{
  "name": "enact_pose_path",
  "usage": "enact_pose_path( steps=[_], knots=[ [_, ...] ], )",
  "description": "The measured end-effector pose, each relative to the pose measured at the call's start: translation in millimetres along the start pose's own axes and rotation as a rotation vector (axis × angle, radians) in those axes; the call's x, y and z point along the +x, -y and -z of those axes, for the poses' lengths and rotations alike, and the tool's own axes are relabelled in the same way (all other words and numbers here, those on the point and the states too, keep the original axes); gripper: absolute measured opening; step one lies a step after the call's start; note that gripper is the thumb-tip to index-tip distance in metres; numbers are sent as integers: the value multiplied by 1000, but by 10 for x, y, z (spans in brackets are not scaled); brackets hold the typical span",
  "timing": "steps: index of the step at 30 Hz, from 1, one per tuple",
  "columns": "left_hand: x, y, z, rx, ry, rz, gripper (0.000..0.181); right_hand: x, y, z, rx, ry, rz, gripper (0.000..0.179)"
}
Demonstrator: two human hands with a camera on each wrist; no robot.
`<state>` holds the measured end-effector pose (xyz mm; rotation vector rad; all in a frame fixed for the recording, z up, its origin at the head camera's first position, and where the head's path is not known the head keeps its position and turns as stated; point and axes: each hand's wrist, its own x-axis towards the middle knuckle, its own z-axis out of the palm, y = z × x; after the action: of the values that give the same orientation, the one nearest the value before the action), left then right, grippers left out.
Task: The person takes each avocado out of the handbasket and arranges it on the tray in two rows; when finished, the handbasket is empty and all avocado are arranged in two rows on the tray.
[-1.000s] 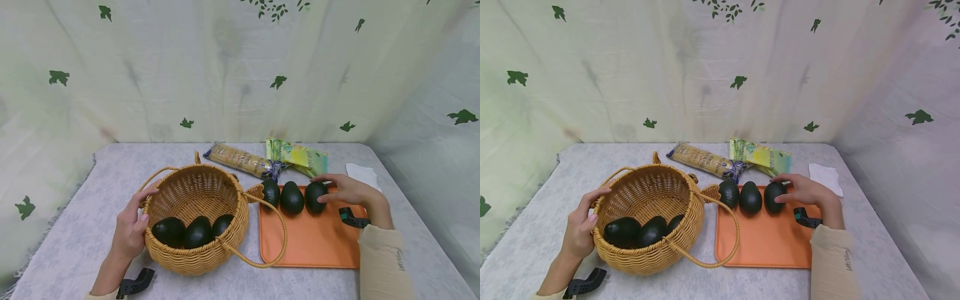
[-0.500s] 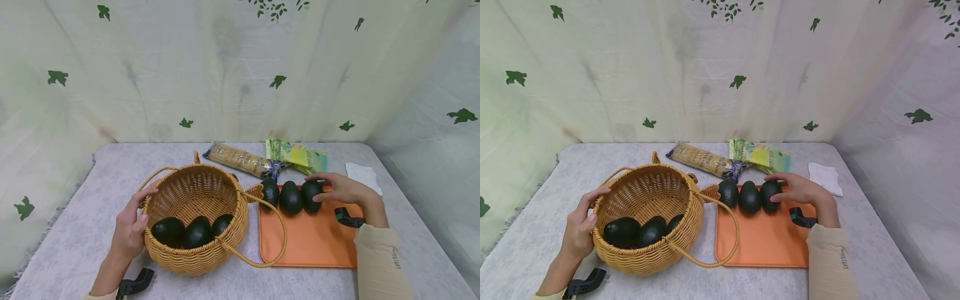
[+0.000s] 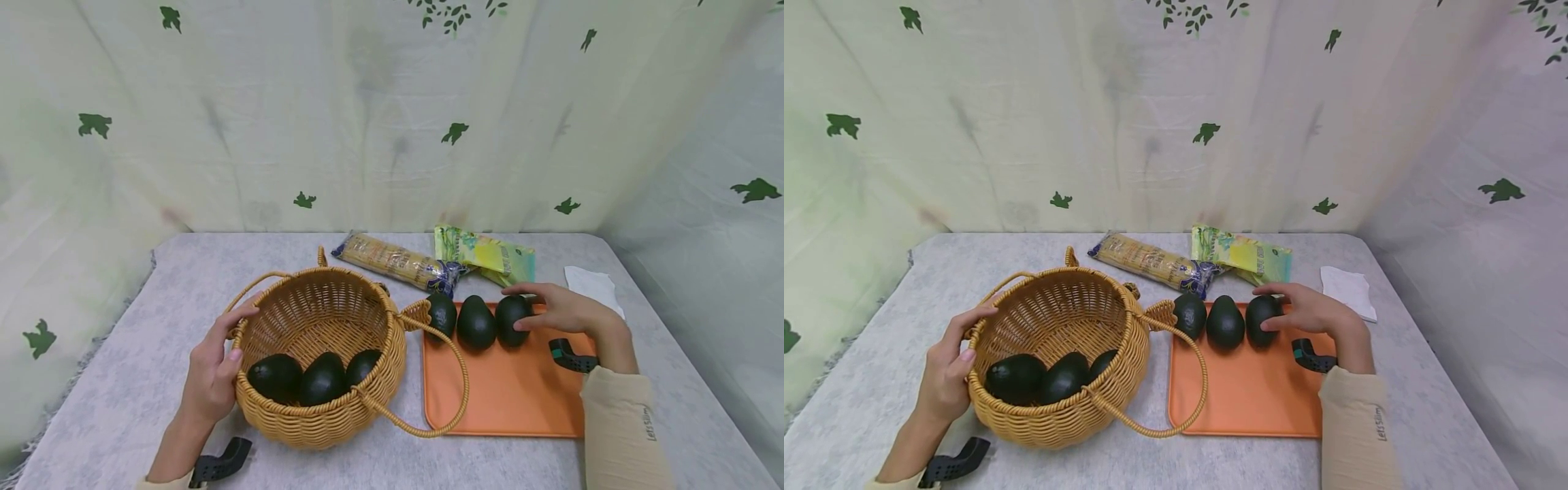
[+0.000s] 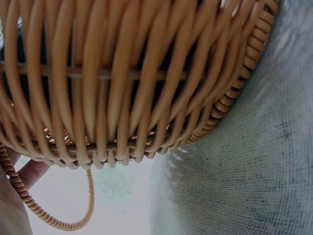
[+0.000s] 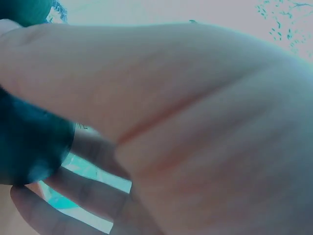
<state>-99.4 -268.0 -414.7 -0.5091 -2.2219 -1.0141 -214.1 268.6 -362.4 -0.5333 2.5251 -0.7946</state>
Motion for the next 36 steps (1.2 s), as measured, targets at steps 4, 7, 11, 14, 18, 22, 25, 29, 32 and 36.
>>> enact_pose_path(
  steps=[4,7,11,14,18,22,25,29,32,36],
  knots=[
    [4,-2,-1,1,0,-1,55,-28,9,18,-38,1,-45,74],
    [7,6,-3,-10,-9,-10,55,-51,-5,22,-52,3,-60,74],
    [4,19,-6,-15,-17,-21,55,-58,-30,16,-36,4,-44,71],
    [0,20,-4,-9,-15,-17,55,-40,-36,2,-11,4,-11,68],
    [2,15,-2,-9,-14,-20,55,-11,-30,-19,24,11,21,66],
    [11,8,-1,-9,-14,-21,54,-12,-22,-11,26,14,20,74],
    [12,6,1,-11,-16,-20,54,-22,-11,7,25,16,10,82],
    [10,11,-1,-23,-18,-22,54,-31,2,20,35,20,-11,85],
    [9,19,-6,-38,-19,-27,54,-41,21,22,45,3,-16,84],
    [7,24,-10,-45,-18,-28,54,-59,73,28,41,-55,15,80]
  ],
)
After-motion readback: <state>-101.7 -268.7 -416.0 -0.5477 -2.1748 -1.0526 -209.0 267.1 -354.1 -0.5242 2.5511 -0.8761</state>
